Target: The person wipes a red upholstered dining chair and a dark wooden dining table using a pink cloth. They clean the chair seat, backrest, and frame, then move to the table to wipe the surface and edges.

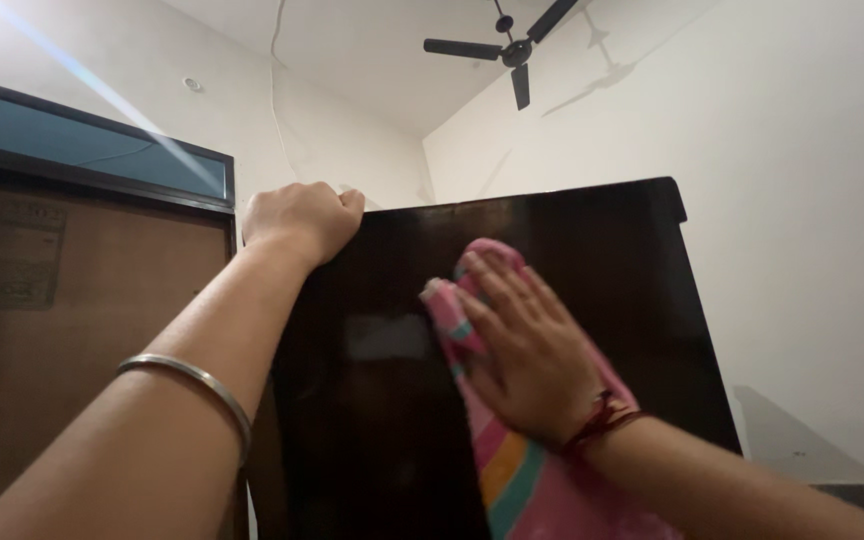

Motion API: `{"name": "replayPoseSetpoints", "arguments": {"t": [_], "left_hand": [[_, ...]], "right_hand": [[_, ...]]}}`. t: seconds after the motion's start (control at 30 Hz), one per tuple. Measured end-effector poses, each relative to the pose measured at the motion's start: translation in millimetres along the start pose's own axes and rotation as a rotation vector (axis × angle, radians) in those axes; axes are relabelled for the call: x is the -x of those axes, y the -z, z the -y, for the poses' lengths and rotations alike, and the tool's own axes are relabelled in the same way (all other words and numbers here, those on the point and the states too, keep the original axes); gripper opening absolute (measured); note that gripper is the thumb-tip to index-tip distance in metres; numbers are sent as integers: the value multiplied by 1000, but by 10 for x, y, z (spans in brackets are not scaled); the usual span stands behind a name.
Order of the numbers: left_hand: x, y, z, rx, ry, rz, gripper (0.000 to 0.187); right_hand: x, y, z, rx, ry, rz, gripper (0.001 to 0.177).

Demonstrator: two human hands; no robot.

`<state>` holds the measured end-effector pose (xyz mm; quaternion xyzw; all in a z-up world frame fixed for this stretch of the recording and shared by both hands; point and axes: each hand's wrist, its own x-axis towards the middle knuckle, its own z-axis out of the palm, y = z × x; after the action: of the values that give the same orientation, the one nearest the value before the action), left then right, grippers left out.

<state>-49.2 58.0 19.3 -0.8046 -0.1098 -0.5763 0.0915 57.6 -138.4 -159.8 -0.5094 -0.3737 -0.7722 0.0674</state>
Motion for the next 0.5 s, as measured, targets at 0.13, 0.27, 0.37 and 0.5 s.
{"name": "replayPoseSetpoints", "arguments": {"t": [0.13,0.27,0.37,0.5], "left_hand": [[21,16,-4,-15,8,10,60],[12,7,-2,-16,-5,-13,59],[12,-23,17,-7,6,-10,60],[-19,-54,32,-28,17,-24,61]], "right_hand": [[150,85,-318,14,-34,-9,64],[314,76,-589,59,-110,-42,60],[462,2,-808,67,-201,-91,57],[656,-140,-1127,175,-424,-165,56]]}}
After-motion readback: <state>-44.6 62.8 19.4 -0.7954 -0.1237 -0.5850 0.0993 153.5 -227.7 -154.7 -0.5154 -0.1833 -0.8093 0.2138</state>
